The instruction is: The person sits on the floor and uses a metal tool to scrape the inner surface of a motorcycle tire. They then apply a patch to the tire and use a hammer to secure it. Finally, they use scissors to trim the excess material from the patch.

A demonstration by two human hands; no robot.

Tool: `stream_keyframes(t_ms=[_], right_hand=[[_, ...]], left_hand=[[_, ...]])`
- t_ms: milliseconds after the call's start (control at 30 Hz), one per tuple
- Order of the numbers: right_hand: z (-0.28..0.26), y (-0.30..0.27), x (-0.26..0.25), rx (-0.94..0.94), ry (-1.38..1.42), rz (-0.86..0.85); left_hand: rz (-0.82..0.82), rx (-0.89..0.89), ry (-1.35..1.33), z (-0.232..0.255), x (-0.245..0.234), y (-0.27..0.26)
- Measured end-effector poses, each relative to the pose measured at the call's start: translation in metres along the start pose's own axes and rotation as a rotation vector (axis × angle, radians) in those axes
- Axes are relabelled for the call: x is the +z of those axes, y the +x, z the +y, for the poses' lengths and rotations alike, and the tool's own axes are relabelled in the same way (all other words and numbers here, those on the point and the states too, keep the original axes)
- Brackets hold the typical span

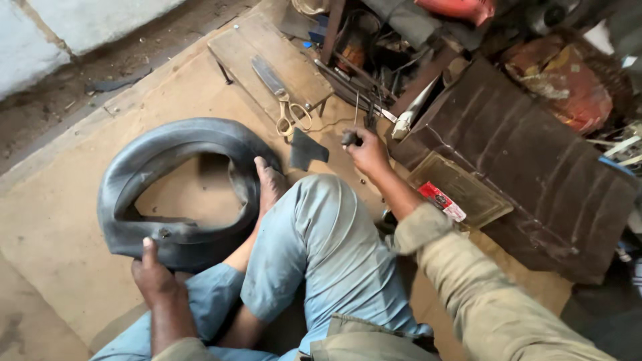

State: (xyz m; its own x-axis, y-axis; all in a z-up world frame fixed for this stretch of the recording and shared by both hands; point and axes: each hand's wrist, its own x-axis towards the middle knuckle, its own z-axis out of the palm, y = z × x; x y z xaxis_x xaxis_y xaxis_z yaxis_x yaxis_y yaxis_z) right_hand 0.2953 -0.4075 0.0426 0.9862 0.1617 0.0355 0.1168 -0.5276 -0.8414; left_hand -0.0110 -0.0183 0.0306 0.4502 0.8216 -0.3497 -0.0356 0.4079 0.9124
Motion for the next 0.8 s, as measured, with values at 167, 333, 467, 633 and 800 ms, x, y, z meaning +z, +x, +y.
stream_keyframes(t_ms=[167,333,467,633,800], right_hand=[[0.075,0.052,0.015,0.058,-0.357,-0.092],[0.062,0.096,-0.043,-0.437,-0.281,0.147],[0.045,0.065,-0.131,-0.282,0.073,-0.054],[0.048,-0.055,-0.204,0.035,-0.033,-0.061],[0.079,-0.157,-0.218,0.011,-0.433,-0.050]], left_hand=[[0.310,0.508,0.566,-0.027,-0.007,0.004],[0.160,0.782,0.772,-0.001,0.032,-0.055],[-0.324,0.720,0.502,0.028,0.129,-0.124],[-0.836,0.599,0.579,0.011,0.268,-0.214],[-1.250,0.468,0.711,-0.060,0.336,-0.261]])
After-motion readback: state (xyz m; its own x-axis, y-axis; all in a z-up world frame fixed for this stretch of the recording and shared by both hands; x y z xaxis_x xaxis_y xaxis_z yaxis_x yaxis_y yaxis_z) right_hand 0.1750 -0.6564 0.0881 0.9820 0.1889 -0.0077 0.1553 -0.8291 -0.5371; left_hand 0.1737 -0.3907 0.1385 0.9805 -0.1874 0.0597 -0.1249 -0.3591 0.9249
